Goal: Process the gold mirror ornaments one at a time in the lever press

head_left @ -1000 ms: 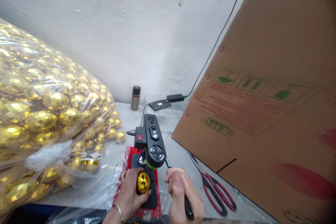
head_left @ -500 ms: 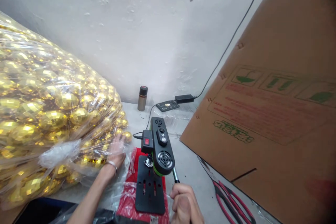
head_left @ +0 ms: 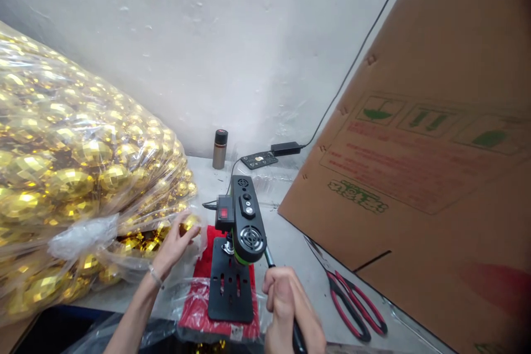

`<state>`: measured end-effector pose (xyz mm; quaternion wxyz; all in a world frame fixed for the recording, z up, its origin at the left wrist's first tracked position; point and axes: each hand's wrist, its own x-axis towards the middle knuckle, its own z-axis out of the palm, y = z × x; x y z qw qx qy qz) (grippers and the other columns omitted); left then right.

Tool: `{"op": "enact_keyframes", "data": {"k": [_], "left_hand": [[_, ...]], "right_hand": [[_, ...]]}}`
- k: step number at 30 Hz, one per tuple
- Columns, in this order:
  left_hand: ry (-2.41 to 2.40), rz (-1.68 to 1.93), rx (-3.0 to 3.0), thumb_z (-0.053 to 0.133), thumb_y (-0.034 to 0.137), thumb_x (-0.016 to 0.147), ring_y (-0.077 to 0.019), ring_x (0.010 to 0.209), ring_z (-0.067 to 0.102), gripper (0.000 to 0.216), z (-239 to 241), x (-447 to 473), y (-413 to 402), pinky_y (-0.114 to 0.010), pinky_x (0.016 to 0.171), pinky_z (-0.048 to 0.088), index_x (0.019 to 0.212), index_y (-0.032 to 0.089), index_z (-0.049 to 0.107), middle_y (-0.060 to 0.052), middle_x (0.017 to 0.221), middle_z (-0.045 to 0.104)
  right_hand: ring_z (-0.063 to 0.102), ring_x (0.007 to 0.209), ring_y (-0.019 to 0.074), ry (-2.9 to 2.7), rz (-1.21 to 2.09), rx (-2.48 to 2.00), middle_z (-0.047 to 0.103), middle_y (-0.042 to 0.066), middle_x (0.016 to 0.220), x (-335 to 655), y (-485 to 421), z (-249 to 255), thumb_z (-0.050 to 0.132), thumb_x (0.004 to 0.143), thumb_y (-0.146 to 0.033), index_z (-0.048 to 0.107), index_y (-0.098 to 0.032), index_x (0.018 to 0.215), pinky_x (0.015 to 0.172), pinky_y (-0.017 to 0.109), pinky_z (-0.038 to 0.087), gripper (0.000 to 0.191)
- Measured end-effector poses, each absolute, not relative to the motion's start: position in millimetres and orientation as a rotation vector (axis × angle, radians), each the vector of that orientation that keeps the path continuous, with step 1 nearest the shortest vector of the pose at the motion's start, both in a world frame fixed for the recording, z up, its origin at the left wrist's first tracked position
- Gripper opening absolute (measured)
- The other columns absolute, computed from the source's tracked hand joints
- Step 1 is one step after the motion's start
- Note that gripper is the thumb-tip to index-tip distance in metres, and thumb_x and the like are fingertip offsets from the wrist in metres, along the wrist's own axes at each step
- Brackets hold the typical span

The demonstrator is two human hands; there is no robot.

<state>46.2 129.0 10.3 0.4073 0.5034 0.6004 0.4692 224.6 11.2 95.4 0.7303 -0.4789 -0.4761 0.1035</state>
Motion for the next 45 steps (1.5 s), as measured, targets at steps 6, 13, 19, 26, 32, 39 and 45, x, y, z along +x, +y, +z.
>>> {"op": "enact_keyframes", "data": {"k": [6,13,19,26,32,39,45], "left_hand": [[1.212,1.227,0.705,0.073,0.073,0.076,-0.0323,0.119,0.072,0.086,-5.1,62.3,44.0,-0.04,0.089,0.064,0.142,0.022,0.054,-0.014,0.139,0.069],[1.408,1.229,1.075,0.071,0.069,0.079,-0.0351,0.129,0.067,0.076,-72.9,110.8,33.1,-0.049,0.11,0.055,0.135,0.018,0.061,-0.015,0.136,0.072],[1.569,1.247,1.642,0.063,0.047,0.09,-0.0375,0.129,0.066,0.055,-87.3,123.8,45.5,-0.059,0.108,0.055,0.136,0.017,0.059,-0.019,0.137,0.07],[1.467,1.279,1.808,0.065,0.041,0.09,-0.0368,0.118,0.07,0.047,-83.2,130.1,48.3,-0.058,0.099,0.059,0.131,0.017,0.061,-0.018,0.125,0.073],[1.41,1.164,1.882,0.065,0.049,0.091,-0.0357,0.107,0.071,0.047,-71.3,132.2,48.9,-0.056,0.092,0.059,0.124,0.016,0.064,-0.018,0.116,0.074],[1.496,1.138,1.89,0.058,0.06,0.094,-0.0345,0.098,0.07,0.05,-73.5,133.4,48.1,-0.053,0.084,0.059,0.117,0.017,0.067,-0.015,0.104,0.074],[1.498,1.131,1.895,0.055,0.06,0.095,-0.0329,0.098,0.069,0.047,-73.5,134.5,47.3,-0.05,0.085,0.058,0.117,0.02,0.066,-0.013,0.104,0.072]], "right_hand": [[0.045,0.056,0.0072,-1.308,0.173,-0.974,0.041,-0.005,0.063,245.3,19.6,101.9,0.044,0.104,-0.011,0.046,-0.021,0.069,0.053,0.022,0.036,0.036],[0.046,0.058,0.0075,-1.367,0.166,-0.985,0.042,-0.005,0.065,249.4,16.5,97.5,0.043,0.103,-0.01,0.045,-0.021,0.072,0.054,0.022,0.037,0.033],[0.048,0.06,0.0083,-1.341,0.177,-0.981,0.045,-0.004,0.067,246.8,14.7,95.0,0.041,0.105,-0.01,0.049,-0.021,0.075,0.056,0.022,0.038,0.033],[0.047,0.06,0.0087,-1.253,0.213,-1.041,0.046,-0.003,0.068,239.8,10.0,93.7,0.042,0.106,-0.014,0.05,-0.021,0.074,0.057,0.025,0.035,0.034],[0.044,0.058,0.0093,-1.207,0.243,-1.072,0.048,-0.003,0.068,234.8,7.4,95.6,0.044,0.107,-0.018,0.051,-0.021,0.074,0.056,0.027,0.032,0.033],[0.047,0.062,0.0094,-1.094,0.191,-1.088,0.048,-0.004,0.068,224.9,4.7,78.7,0.045,0.107,-0.022,0.046,-0.021,0.069,0.062,0.026,0.034,0.039],[0.048,0.062,0.0106,-1.127,0.072,-1.081,0.052,-0.003,0.069,225.6,7.2,46.9,0.039,0.108,-0.025,0.044,-0.021,0.066,0.071,0.028,0.042,0.042]]}}
